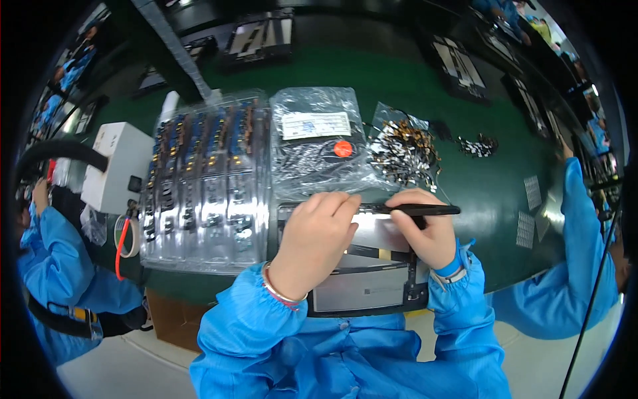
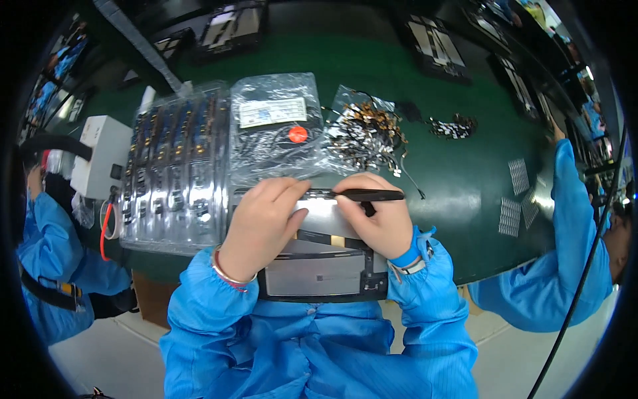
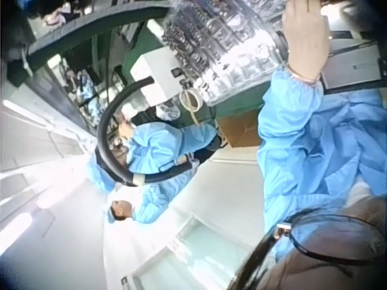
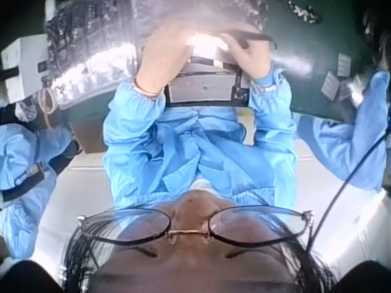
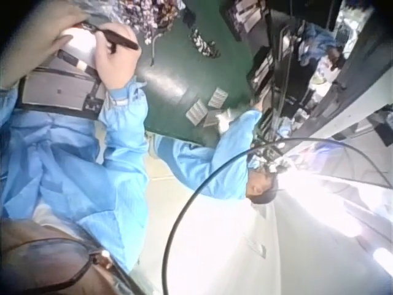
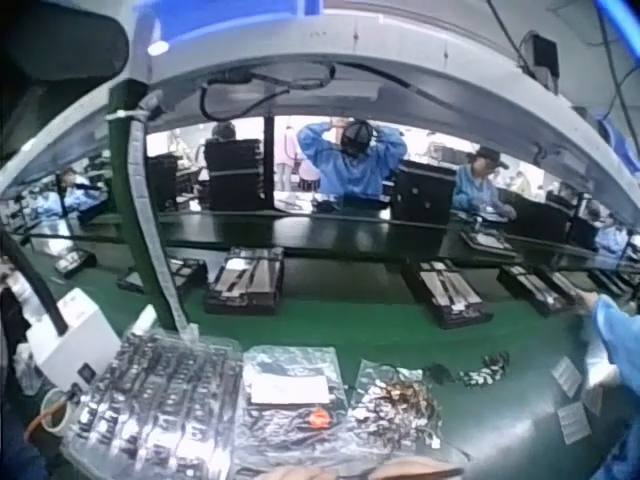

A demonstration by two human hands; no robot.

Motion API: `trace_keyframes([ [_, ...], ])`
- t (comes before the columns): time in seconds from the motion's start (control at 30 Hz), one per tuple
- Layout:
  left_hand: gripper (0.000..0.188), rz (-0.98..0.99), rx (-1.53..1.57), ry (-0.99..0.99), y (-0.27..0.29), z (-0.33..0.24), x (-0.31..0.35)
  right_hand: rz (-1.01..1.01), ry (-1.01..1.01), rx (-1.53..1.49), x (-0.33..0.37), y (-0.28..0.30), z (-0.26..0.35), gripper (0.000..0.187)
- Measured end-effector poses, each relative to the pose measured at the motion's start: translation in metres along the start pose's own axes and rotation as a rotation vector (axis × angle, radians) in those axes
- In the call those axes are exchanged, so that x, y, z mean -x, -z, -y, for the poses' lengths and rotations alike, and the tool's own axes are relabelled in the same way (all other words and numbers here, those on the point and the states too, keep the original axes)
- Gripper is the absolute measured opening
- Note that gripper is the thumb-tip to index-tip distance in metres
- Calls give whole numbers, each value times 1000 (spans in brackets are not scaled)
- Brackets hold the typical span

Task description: The person assembles internal components and a battery into the housing of a tablet-sized electronic device, then connects a ribbon cable to the internal components using tweezers and a precision pick.

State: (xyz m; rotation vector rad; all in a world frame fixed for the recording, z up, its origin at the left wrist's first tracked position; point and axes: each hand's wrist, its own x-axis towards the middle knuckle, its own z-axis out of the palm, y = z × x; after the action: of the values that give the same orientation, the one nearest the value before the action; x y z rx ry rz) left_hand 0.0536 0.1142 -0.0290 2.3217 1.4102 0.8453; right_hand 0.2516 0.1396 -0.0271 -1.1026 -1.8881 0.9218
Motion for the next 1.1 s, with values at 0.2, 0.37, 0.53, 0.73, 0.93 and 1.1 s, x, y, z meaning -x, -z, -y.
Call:
trace_keyframes([
  [0.2, 32, 59, 25, 12, 47, -24, 41, -169, 48, -359, 39, 32, 14, 7],
  [0.37, 17, -148, -341, 203, 122, 27, 49, -298, -162, -6, 104, 53, 34, 8],
  [0.53, 12, -341, -489, 301, 174, 132, 24, -155, -154, -170, 125, 52, 61, 15],
  [0.73, 11, -93, -547, 248, 167, 177, 29, -230, -126, -114, 131, 30, 65, 20],
  [0.93, 15, -149, -608, 281, 149, 176, 23, -138, -211, -110, 134, 19, 70, 20],
  [1.1, 13, -64, -709, 210, 156, 179, 19, -66, -177, -105, 130, 12, 75, 21],
])
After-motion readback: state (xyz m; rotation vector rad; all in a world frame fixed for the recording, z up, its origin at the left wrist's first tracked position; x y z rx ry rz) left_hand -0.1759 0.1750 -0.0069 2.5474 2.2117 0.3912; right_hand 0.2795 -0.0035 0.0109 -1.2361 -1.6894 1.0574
